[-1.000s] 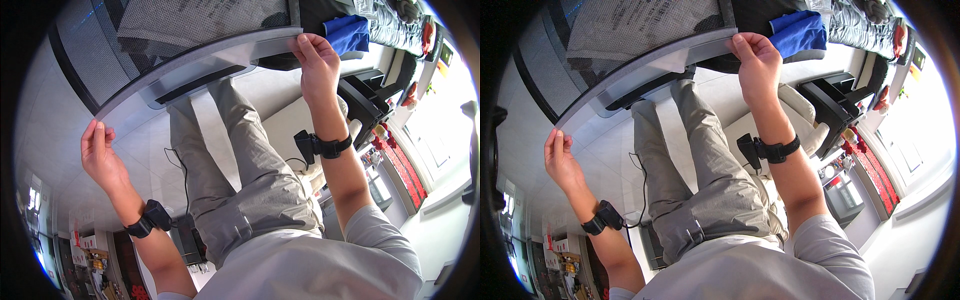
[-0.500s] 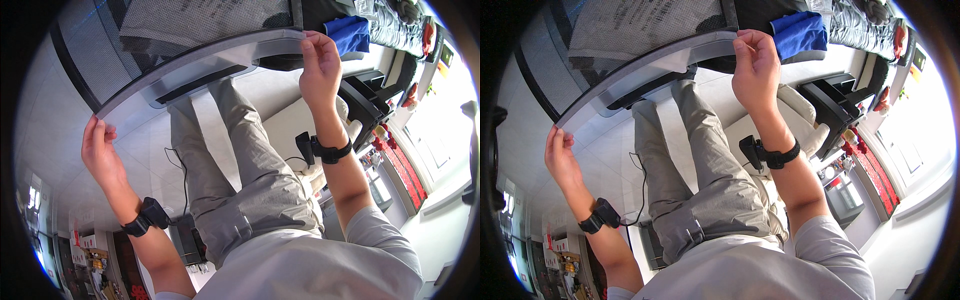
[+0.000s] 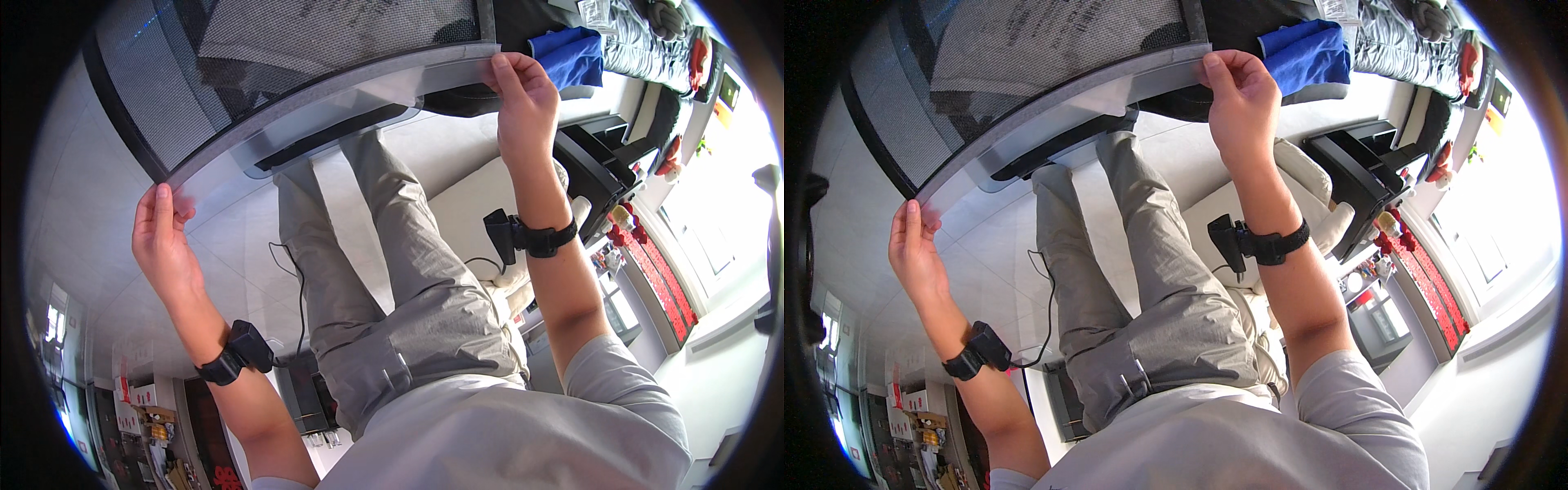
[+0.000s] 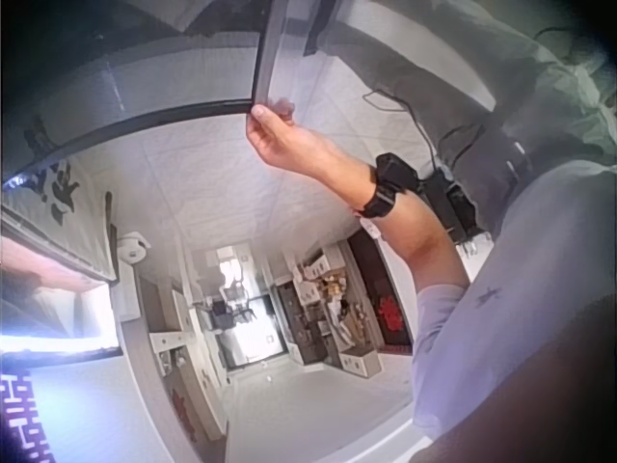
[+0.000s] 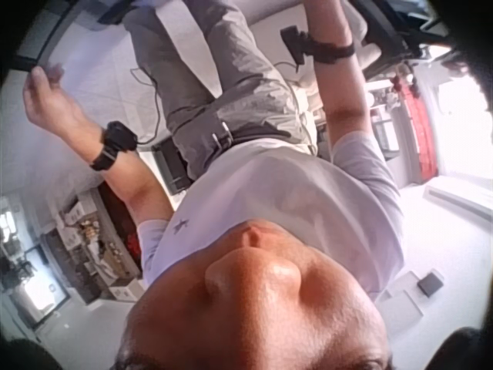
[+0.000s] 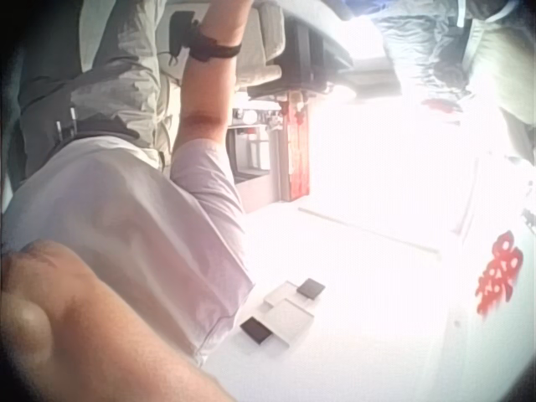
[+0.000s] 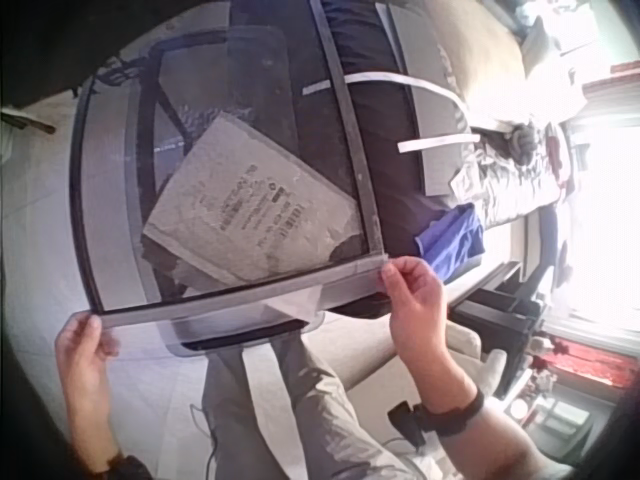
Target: The person cuts a flexible LED strip with scissors, peels off the backing, and adheres it to the frame of a glass-top aquarium. They press the strip along the edge and adjust the aquarium lid afterward.
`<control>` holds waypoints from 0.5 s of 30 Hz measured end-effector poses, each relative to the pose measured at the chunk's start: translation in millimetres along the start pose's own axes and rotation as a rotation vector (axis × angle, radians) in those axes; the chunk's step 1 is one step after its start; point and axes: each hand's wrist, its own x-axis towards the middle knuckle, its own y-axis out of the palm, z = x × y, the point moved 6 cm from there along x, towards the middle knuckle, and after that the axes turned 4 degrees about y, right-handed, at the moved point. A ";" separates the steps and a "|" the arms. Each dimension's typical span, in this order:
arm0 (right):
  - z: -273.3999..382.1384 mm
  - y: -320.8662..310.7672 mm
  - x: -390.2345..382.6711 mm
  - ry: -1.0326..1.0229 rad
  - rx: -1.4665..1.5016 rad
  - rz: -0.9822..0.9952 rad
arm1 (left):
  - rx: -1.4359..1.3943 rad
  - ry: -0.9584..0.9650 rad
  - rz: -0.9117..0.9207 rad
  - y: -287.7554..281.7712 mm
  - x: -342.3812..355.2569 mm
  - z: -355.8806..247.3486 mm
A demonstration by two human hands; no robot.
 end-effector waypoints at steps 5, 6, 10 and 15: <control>-2.4 2.7 0.0 0.077 0.111 0.016 | -0.012 0.019 -0.020 -1.4 0.7 0.2; -2.3 2.8 0.4 0.088 0.109 0.021 | -0.013 0.019 -0.019 -1.6 1.1 0.4; -4.3 2.8 2.6 0.139 0.112 0.022 | -0.007 0.031 -0.018 -3.0 2.7 0.9; -4.7 0.1 6.0 0.115 0.123 0.018 | -0.019 0.027 -0.011 -4.5 3.5 1.9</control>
